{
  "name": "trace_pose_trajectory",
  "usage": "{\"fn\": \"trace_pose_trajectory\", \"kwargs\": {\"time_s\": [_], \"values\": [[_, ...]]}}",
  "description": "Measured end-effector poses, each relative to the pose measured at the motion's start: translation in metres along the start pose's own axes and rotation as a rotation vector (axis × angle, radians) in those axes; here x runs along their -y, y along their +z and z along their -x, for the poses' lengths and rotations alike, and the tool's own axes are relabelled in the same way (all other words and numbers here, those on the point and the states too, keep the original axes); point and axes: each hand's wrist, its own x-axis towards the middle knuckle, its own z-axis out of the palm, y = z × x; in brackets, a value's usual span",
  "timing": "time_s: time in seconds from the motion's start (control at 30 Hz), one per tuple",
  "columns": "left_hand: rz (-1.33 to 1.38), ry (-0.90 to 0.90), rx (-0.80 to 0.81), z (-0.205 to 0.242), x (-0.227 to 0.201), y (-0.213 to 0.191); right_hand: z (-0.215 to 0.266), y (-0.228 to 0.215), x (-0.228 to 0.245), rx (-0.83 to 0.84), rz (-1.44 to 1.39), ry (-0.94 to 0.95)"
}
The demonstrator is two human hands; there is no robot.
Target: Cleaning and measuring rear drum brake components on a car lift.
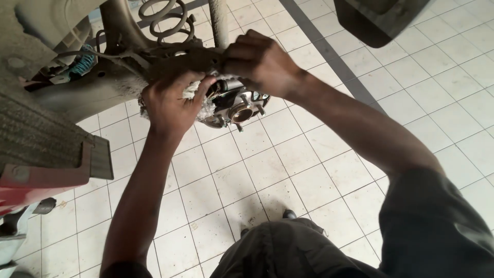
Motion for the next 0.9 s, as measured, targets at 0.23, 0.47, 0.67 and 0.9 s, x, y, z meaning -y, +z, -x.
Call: {"fn": "trace_pose_trajectory", "kwargs": {"time_s": [0.23,0.47,0.67,0.9], "values": [[-0.361,0.428,-0.261,-0.004,0.011,0.008,0.005,0.011,-0.013,-0.083,0.017,0.001],[-0.331,0.469,-0.134,-0.015,-0.007,-0.003,0.006,0.003,-0.01,-0.141,-0.014,-0.082],[-0.324,0.489,-0.116,-0.02,-0.015,-0.008,0.006,0.006,-0.004,-0.169,-0.01,0.025],[-0.292,0.493,-0.066,-0.028,0.003,0.002,0.006,-0.002,-0.006,-0.163,0.032,-0.034]]}}
